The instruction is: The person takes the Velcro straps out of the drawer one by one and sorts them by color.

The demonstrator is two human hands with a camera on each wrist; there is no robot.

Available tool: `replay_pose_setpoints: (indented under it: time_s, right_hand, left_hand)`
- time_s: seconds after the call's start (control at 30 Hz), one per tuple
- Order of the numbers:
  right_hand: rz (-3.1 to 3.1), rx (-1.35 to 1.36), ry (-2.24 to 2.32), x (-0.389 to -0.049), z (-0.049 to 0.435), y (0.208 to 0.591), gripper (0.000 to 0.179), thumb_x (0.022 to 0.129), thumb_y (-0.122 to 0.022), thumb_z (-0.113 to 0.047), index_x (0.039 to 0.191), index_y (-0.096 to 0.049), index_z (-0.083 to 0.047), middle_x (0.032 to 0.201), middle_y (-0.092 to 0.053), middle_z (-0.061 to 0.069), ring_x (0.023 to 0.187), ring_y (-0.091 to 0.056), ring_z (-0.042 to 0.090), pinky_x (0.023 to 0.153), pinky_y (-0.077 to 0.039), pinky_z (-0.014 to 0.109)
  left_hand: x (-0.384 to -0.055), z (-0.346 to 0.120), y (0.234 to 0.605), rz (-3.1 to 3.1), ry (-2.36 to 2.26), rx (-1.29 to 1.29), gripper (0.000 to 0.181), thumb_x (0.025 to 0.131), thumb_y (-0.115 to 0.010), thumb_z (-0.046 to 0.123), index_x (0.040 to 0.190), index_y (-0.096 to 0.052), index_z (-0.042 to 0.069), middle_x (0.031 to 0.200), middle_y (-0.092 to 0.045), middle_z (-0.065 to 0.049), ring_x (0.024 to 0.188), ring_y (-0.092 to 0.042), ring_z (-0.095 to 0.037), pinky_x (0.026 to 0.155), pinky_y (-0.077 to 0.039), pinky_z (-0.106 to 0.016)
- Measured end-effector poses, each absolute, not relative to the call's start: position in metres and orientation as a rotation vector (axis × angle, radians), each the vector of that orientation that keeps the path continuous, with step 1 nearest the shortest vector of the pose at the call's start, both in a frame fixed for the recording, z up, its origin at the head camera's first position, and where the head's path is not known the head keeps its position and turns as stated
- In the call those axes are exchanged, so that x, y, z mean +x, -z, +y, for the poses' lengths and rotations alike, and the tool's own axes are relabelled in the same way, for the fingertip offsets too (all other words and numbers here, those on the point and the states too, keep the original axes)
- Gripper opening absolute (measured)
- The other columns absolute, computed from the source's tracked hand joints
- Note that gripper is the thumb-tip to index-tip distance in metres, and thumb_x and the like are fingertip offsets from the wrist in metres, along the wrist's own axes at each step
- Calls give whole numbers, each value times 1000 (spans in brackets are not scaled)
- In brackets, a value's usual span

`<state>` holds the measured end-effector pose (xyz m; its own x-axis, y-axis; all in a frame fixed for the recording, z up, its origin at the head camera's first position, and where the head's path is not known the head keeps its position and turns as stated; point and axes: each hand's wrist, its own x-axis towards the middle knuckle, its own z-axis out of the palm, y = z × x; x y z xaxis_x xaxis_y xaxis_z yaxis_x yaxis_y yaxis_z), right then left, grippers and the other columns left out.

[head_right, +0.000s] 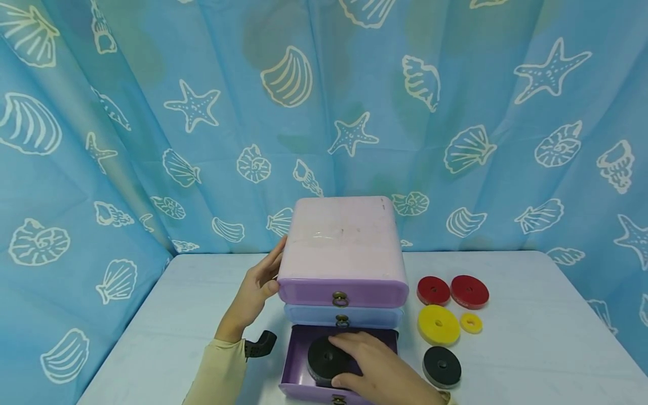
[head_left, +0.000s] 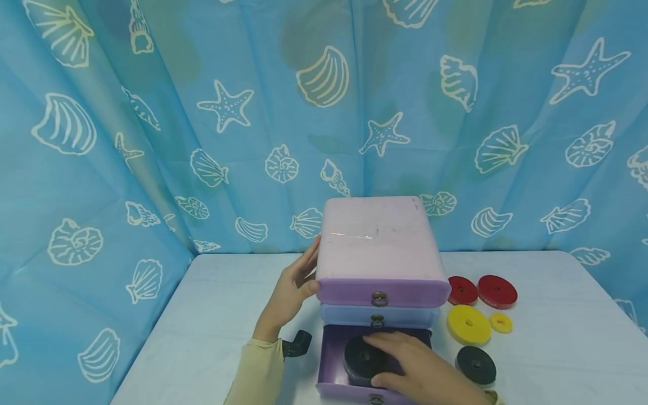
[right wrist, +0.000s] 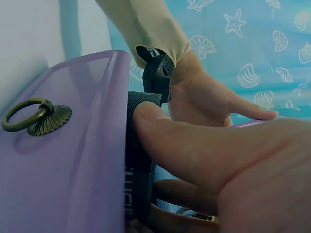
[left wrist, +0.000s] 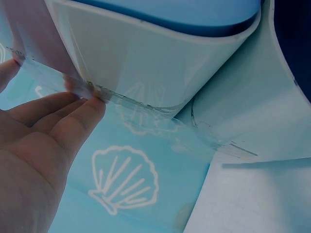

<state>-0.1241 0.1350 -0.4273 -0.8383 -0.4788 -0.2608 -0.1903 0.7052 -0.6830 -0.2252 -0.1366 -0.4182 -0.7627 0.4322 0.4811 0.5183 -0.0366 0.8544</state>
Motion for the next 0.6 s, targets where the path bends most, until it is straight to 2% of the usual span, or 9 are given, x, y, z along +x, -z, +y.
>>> replay_pose_setpoints:
  time_s: [0.23,0.6]
  right_hand:
    - [2494,-541,923,-118,144,424,70,86,-76,-48,143,-56,-14,144,-55,9,130,-49,39,100,-39,72]
    - [2522,-608,968,-109,166,429,70,89,-73,-45,145,-53,-8,143,-55,14,130,-48,46,97,-40,73]
  left_hand:
    - [-225,-139,420,-2121,1956,-1070,91,90,-63,65,161,-25,22,163,-30,-4,149,-29,-25,114,-31,-57]
    - [-223,-141,419,-2120,1966,-1087,93,89,-62,66,161,-24,22,163,-29,-3,149,-29,-24,113,-30,-59]
